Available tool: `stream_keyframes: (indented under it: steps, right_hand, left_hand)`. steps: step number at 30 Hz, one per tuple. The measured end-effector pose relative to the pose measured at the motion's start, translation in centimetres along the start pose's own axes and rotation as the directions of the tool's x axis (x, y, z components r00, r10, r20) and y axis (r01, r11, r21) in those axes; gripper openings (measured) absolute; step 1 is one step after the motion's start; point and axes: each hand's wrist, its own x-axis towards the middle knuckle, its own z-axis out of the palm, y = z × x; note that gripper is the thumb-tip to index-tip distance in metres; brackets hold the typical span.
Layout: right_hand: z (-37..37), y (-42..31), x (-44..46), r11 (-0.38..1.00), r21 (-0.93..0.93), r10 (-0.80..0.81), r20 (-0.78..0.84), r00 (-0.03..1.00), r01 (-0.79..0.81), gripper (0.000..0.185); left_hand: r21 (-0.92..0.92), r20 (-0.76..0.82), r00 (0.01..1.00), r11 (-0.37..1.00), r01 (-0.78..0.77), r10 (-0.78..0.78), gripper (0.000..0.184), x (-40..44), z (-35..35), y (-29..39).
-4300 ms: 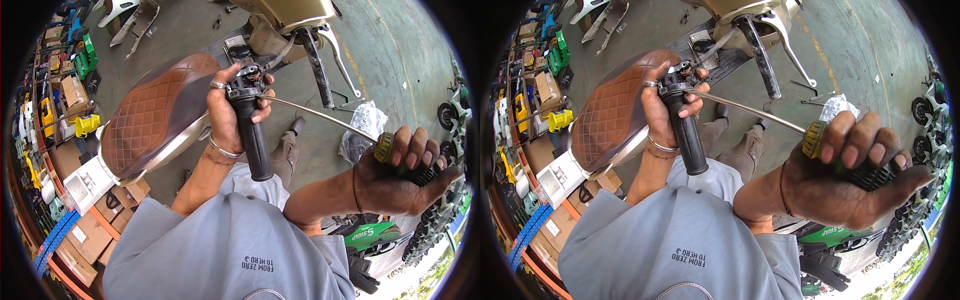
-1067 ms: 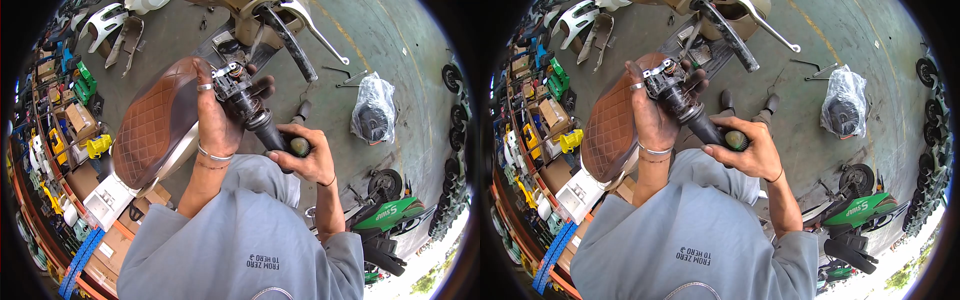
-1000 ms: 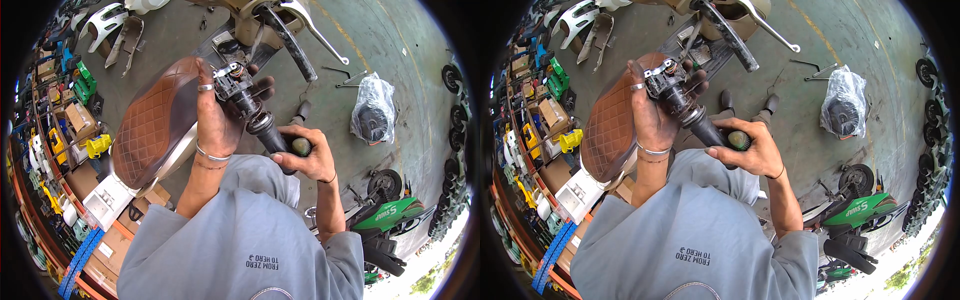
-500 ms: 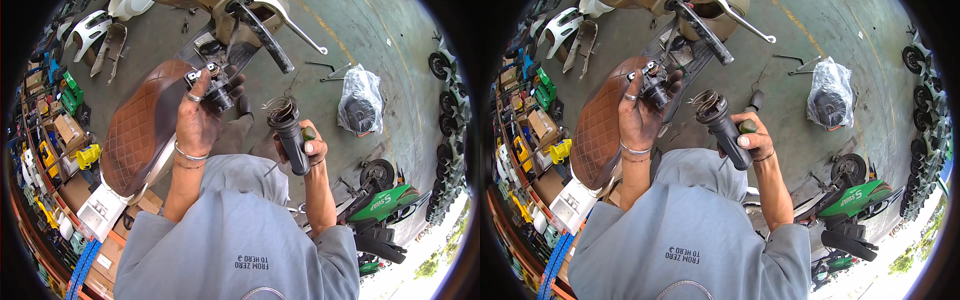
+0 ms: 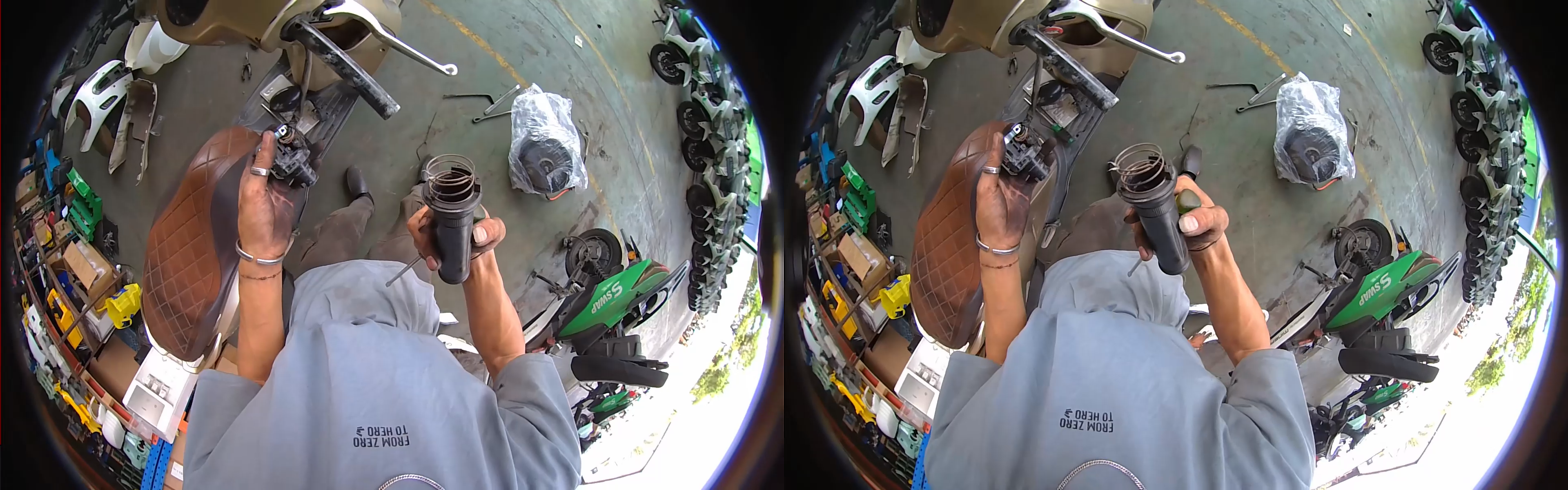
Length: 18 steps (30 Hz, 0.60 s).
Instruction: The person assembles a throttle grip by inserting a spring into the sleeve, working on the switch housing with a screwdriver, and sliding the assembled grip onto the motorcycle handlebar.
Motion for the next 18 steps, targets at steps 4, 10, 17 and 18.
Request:
stream_keyframes:
  steps: [4, 10, 17, 18]
  right_hand:
    - [0.6, -0.3, 0.1, 0.999, -0.051, -0.014, 0.004, 1.0, 0.014, 0.065]
    - [1.2, -0.6, -0.2, 0.965, -0.26, -0.049, -0.042, 0.998, 0.037, 0.062]
    - [-0.2, -1.9, 1.4, 0.581, -0.74, -0.075, 0.365, 0.928, 0.338, 0.065]
    - [0.1, -2.0, 1.6, 0.617, -0.708, -0.073, 0.382, 0.921, 0.343, 0.063]
  left_hand:
    - [0.134, -0.005, 1.0, 0.991, -0.016, 0.017, 0.029, 0.6, -1.1, -0.3]
    - [0.234, -0.057, 0.996, 0.971, -0.053, 0.068, 0.025, 1.6, -1.4, -0.9]
    - [0.299, -0.075, 0.994, 0.953, -0.049, 0.075, 0.029, 2.3, -2.1, -0.8]
    - [0.294, -0.078, 0.994, 0.954, -0.053, 0.08, 0.029, 2.4, -2.2, -0.9]
